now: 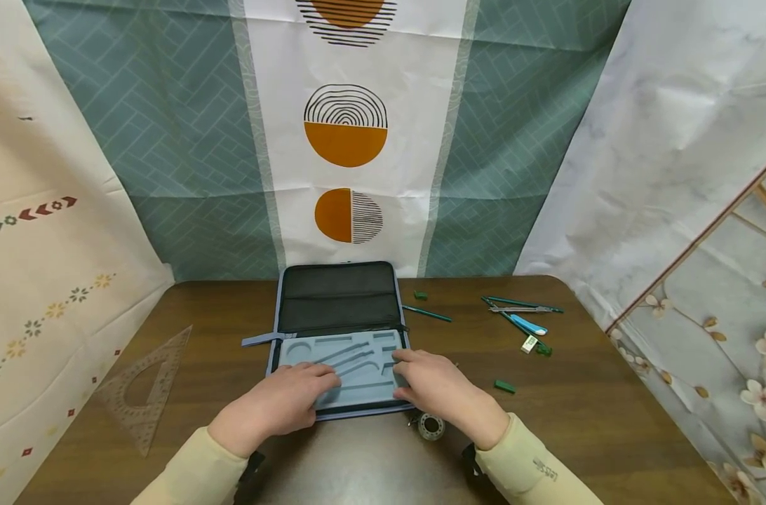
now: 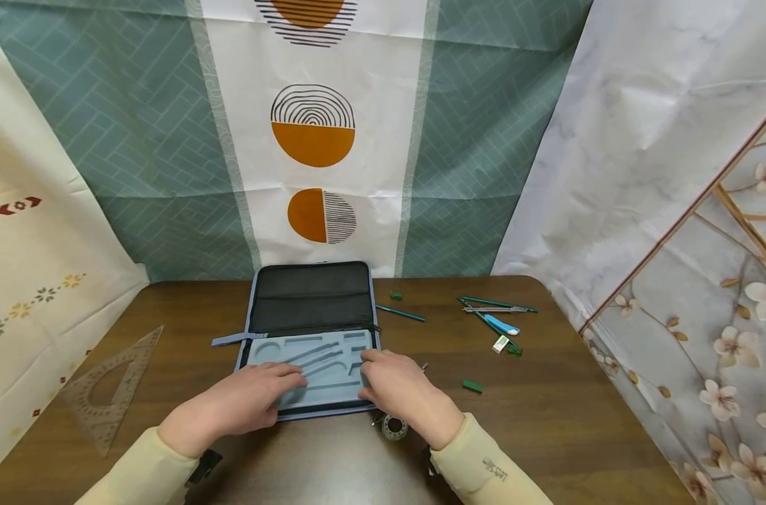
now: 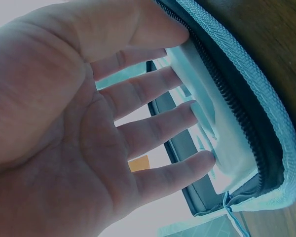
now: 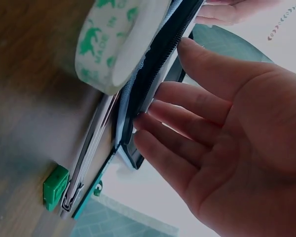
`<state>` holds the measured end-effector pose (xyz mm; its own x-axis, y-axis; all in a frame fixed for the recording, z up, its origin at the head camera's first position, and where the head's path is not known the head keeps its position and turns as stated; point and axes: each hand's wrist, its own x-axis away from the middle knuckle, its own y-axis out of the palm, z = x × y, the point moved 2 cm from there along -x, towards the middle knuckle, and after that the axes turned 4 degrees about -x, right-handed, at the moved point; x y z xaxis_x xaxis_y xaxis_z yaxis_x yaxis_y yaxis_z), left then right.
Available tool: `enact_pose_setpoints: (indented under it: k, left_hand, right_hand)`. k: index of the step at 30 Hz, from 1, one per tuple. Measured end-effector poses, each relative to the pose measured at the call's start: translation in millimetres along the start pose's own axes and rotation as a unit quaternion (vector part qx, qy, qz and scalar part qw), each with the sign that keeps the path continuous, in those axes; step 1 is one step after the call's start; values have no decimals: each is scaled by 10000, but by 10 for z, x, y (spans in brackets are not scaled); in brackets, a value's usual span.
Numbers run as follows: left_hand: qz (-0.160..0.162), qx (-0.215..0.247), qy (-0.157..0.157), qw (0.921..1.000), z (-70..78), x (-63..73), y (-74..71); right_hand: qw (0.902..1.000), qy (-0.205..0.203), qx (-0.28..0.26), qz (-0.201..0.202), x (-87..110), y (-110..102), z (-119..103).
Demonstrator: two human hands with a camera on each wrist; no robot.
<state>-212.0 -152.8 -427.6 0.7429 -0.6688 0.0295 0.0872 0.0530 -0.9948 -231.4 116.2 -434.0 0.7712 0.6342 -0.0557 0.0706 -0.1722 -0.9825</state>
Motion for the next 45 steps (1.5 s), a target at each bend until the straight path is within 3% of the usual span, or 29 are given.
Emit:
enact_pose_setpoints:
  k: [14,31,38,45]
  left_hand:
    - [199,-120,70,9997,9,-5,36]
    - [537,-733,241,9956,97,-97,97]
    - [895,-974,66,9912,83,-59,125]
    - [1342,-1298,-507,9811,29,79,142]
  right_hand:
    - [9999,83,-88,-101,21,-43,26]
    - [9987,392,-117,-303,30,-88,98]
    - [9985,442,-138,-282,10,-82,106]
    - [9990,363,-101,-251,8,-69,101]
